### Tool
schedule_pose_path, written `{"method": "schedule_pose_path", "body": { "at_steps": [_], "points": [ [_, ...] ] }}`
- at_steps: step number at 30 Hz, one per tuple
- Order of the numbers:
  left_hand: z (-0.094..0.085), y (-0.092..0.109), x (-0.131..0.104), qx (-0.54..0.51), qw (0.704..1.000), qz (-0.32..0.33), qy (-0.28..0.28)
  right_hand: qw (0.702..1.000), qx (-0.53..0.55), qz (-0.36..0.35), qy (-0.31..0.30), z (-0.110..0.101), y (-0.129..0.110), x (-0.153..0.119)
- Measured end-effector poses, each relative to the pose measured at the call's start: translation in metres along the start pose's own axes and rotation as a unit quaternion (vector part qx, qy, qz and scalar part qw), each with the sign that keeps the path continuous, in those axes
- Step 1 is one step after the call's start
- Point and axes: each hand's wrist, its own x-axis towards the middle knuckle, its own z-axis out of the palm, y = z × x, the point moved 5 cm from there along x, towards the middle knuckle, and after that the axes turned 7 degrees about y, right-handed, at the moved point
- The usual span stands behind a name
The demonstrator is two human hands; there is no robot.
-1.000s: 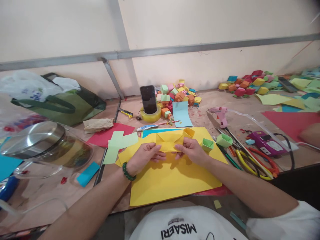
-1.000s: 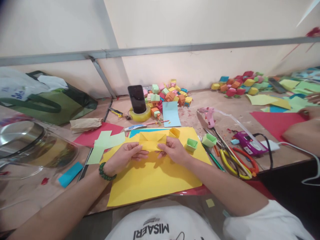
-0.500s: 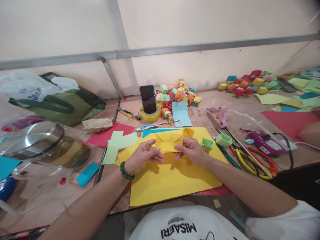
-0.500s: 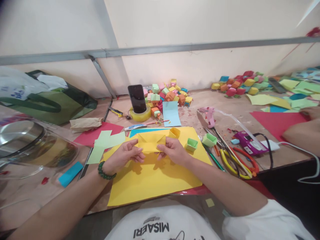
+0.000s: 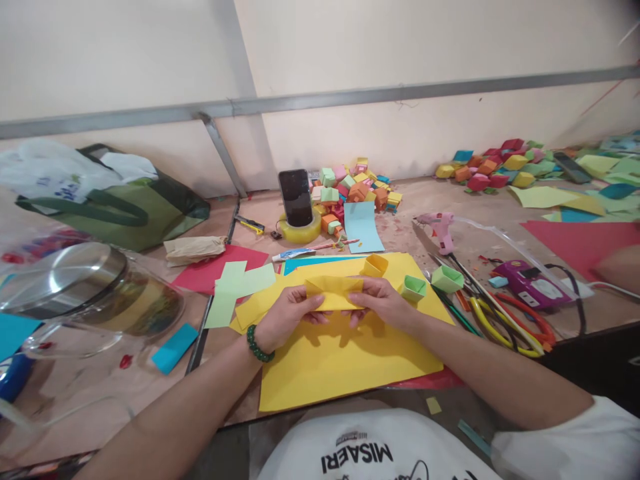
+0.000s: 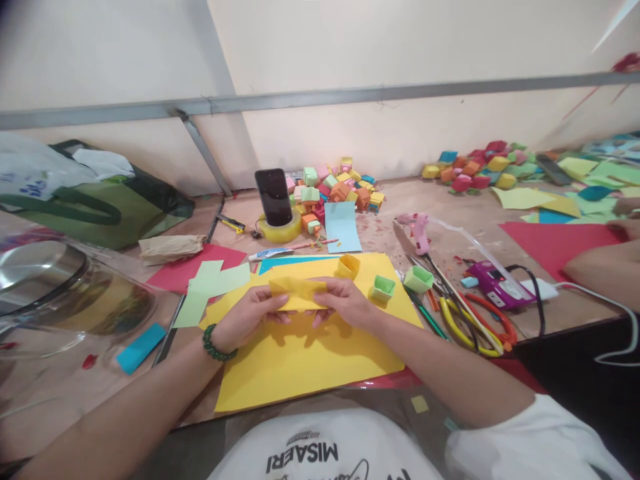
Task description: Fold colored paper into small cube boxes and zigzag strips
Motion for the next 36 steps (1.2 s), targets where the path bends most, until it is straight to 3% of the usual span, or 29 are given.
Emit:
{"method": "schedule_pose_path", "body": {
  "at_steps": [11, 19, 25, 36],
  "points": [
    [-0.0034, -0.0012, -0.001, -0.001, 0.998, -0.057, -0.02, 1.0, 0.019, 0.011, -0.008, 0.0009, -0.0003, 0.0009],
    [-0.0073, -0.0049, -0.0024, -0.088, 0.984, -0.144, -0.054, 1.0, -0.02, -0.012, -0.015, 0.0006, 0.002, 0.0018],
    [-0.0068, -0.0038, -0.0039, -0.001, 0.992, -0.114, -0.052, 0.999, -0.025, -0.014, -0.031, 0.0019, 0.0059, 0.0017],
    [-0.0063, -0.0008, -0.0027, 0.026, 0.996, -0.077, -0.038, 0.996, -0.01, 0.063, -0.062, -0.0036, 0.008, 0.003]
  ]
}}
